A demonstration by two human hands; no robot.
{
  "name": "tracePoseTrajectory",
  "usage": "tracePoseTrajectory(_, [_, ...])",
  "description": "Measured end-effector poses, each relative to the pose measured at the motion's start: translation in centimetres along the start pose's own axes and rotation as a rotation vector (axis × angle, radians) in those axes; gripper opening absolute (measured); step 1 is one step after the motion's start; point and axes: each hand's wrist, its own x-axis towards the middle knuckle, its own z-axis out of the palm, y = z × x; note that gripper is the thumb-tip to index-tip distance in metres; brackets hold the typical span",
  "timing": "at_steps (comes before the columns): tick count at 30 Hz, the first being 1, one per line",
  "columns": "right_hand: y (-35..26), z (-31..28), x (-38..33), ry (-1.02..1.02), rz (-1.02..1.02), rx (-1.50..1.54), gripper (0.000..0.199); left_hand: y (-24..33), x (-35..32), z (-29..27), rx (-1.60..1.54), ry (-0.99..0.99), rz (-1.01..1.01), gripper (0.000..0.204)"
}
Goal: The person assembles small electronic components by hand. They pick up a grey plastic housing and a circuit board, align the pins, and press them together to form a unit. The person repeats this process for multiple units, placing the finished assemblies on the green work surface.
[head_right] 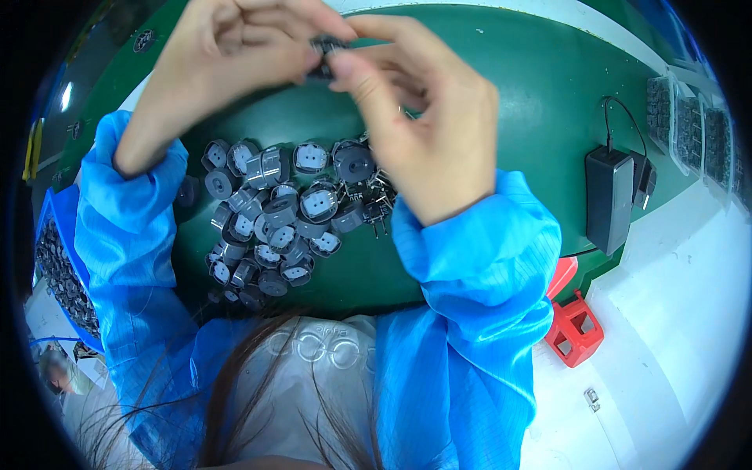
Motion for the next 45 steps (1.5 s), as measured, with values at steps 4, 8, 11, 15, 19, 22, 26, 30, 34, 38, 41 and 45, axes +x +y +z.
tracePoseTrajectory(4, [-0.9, -3.8, 0.5, -0.234, -0.261, -0.586, 0.024, -2.6, 1.9, -7.4, 0.500, 0.431, 0.213, 0.019])
tracePoseTrajectory(8, [-0.1, -4.4, 0.3, -0.434, -0.388, -0.668, 0.026, -5.3, 2.0, -12.1, 0.937, 0.578, 0.007, 0.023])
tracePoseTrajectory(11, [1.0, -3.6, 0.6, -0.402, -0.510, -0.713, 0.020, -6.2, 1.3, -12.0, 1.330, 0.639, 0.284, 0.029])
tracePoseTrajectory(15, [-0.1, -3.1, 0.2, -0.139, -0.275, -0.644, 0.018, -1.6, 0.3, -6.4, 0.986, 0.186, 0.382, 0.033])
tracePoseTrajectory(19, [-0.3, -4.1, 0.4, -0.163, -0.283, -0.462, 0.027, -0.7, -1.5, -1.2, 0.476, -0.498, 0.288, 0.033])
tracePoseTrajectory(22, [0.0, -4.2, 0.3, -0.192, -0.228, -0.287, 0.026, -2.9, -2.3, 1.4, 0.474, -0.476, 0.325, 0.029])
tracePoseTrajectory(26, [-0.3, -3.1, 0.0, -0.063, -0.123, -0.001, 0.020, -2.4, -2.9, 2.3, 0.509, -0.348, 0.201, 0.023])
tracePoseTrajectory(30, [-0.9, -2.9, 0.0, -0.022, -0.071, -0.004, 0.018, -2.2, -2.4, 2.0, 0.727, -0.053, 0.234, 0.023])
tracePoseTrajectory(34, [-0.3, -2.8, 0.0, -0.007, -0.101, -0.063, 0.018, -1.8, -1.0, 1.7, 0.786, 0.093, -0.040, 0.030])
tracePoseTrajectory(38, [-0.8, -2.4, -0.1, -0.008, 0.012, -0.027, 0.014, 1.2, -0.6, -1.5, 0.717, -0.192, -0.107, 0.036])
tracePoseTrajectory(41, [-0.2, -1.7, 0.0, -0.034, -0.075, -0.048, 0.013, 1.0, -0.9, -3.4, 0.667, -0.418, 0.061, 0.036])
tracePoseTrajectory(45, [0.4, -1.0, -0.1, -0.011, -0.174, -0.247, 0.011, -0.7, 0.0, -2.0, 0.621, -0.333, 0.238, 0.030])
